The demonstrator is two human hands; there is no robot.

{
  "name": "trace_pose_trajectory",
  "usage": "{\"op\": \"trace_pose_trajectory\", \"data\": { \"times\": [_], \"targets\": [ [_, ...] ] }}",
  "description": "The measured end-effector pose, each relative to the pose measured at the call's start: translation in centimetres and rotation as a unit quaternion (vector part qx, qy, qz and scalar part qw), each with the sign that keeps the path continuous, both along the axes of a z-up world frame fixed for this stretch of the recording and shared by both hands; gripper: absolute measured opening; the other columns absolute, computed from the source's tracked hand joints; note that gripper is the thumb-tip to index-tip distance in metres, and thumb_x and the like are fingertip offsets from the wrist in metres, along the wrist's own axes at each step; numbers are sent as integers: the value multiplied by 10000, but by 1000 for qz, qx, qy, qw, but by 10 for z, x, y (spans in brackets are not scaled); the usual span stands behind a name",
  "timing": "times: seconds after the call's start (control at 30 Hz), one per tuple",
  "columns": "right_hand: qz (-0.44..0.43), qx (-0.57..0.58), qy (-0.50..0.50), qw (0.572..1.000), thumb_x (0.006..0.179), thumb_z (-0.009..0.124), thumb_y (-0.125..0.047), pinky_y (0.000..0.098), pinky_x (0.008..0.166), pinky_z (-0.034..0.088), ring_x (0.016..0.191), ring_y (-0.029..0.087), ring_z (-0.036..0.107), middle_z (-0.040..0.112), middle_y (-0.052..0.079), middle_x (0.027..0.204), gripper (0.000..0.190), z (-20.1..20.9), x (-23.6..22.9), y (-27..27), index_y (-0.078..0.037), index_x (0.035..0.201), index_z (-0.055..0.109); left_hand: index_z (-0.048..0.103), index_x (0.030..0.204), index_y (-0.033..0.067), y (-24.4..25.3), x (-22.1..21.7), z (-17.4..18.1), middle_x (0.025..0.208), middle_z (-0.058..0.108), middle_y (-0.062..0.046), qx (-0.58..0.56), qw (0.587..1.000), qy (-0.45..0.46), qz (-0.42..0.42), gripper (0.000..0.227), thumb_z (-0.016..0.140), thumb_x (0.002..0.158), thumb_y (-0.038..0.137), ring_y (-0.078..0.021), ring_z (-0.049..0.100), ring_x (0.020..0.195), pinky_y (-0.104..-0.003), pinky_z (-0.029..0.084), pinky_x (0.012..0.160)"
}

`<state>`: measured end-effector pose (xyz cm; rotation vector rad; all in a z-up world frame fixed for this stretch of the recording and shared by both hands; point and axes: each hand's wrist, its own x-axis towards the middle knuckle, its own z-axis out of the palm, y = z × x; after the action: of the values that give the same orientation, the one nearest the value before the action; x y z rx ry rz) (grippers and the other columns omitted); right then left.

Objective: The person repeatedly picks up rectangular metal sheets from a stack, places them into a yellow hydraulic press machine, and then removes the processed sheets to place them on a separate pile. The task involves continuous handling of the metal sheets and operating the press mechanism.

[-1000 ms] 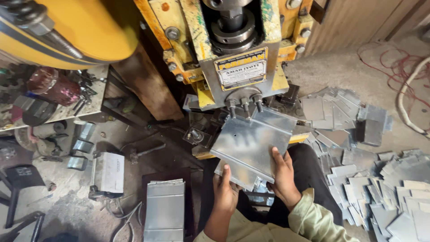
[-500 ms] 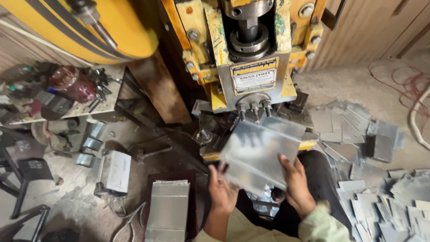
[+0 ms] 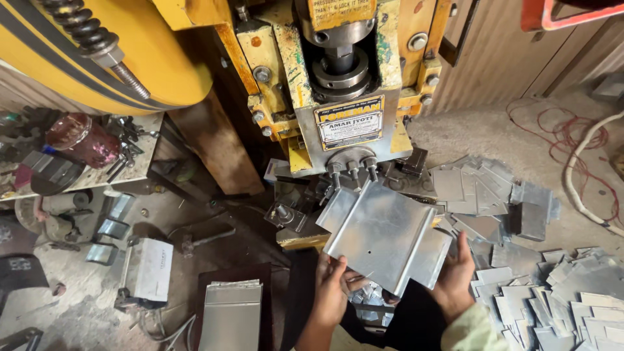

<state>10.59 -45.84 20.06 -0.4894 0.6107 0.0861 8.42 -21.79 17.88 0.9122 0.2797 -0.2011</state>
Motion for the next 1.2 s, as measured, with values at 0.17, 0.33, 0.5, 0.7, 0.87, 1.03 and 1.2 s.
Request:
{"op": "trace_pose_trajectory", "data": {
  "times": [0.17, 0.33, 0.5, 0.7, 0.87, 1.03, 1.2],
  "targets": [
    [56, -147, -52, 986, 1001, 541, -454, 422, 778, 546, 955, 261, 692, 690, 124, 1107, 515, 0, -18, 8, -29, 1283, 615, 408, 1383, 55, 0, 2, 6, 1026, 708, -173, -15, 1000, 1, 13, 490, 511, 1016, 362, -288, 757, 831, -401, 668, 658],
    [40, -157, -89, 983, 1064, 551, -347, 401, 787, 559, 879, 239, 695, 698, 125, 1053, 410, -9, 12, 9, 16, 1246, 606, 442, 1256, 21, -1, 23, 0, 1063, 699, -215, -57, 998, -22, 0, 366, 480, 1049, 320, -319, 763, 906, -458, 683, 748],
    [41, -134, -58, 988, 1053, 511, -367, 406, 824, 560, 913, 250, 702, 704, 131, 1061, 436, 2, 14, 11, 12, 1242, 615, 446, 1205, 32, -2, 21, -8, 1134, 691, -221, -41, 999, -15, 9, 292, 443, 1065, 289, -344, 766, 924, -476, 675, 753],
    [30, -120, -89, 988, 1047, 509, -355, 417, 904, 551, 975, 254, 698, 702, 127, 1117, 441, 1, 17, 11, 9, 1279, 600, 450, 1282, 46, -5, 21, -4, 1162, 687, -191, -57, 998, -19, 15, 334, 432, 1072, 304, -321, 755, 930, -460, 668, 742],
    [27, -132, -94, 986, 1064, 512, -373, 418, 911, 536, 984, 255, 688, 694, 132, 1136, 456, 1, 19, 10, 12, 1292, 599, 460, 1312, 51, -7, 22, 1, 1121, 688, -197, -71, 997, -24, 17, 366, 454, 1058, 315, -307, 757, 922, -446, 679, 743],
    [42, -122, -58, 990, 1011, 465, -562, 424, 916, 536, 1007, 250, 690, 688, 125, 1158, 621, 10, 16, 4, -27, 1300, 591, 465, 1289, 18, -2, 17, -2, 1045, 697, -182, -47, 998, -35, 17, 388, 538, 1059, 322, -287, 754, 872, -402, 652, 721],
    [135, 177, -299, 928, 1142, 436, -707, 503, 1004, 529, 1077, 369, 671, 664, 263, 1184, 898, -13, -9, -36, 154, 1362, 565, 596, 1272, 52, 31, -30, -10, 859, 695, -89, 31, 999, 34, -13, 445, 614, 940, 349, -196, 683, 616, -359, 598, 493]
  ]
}}
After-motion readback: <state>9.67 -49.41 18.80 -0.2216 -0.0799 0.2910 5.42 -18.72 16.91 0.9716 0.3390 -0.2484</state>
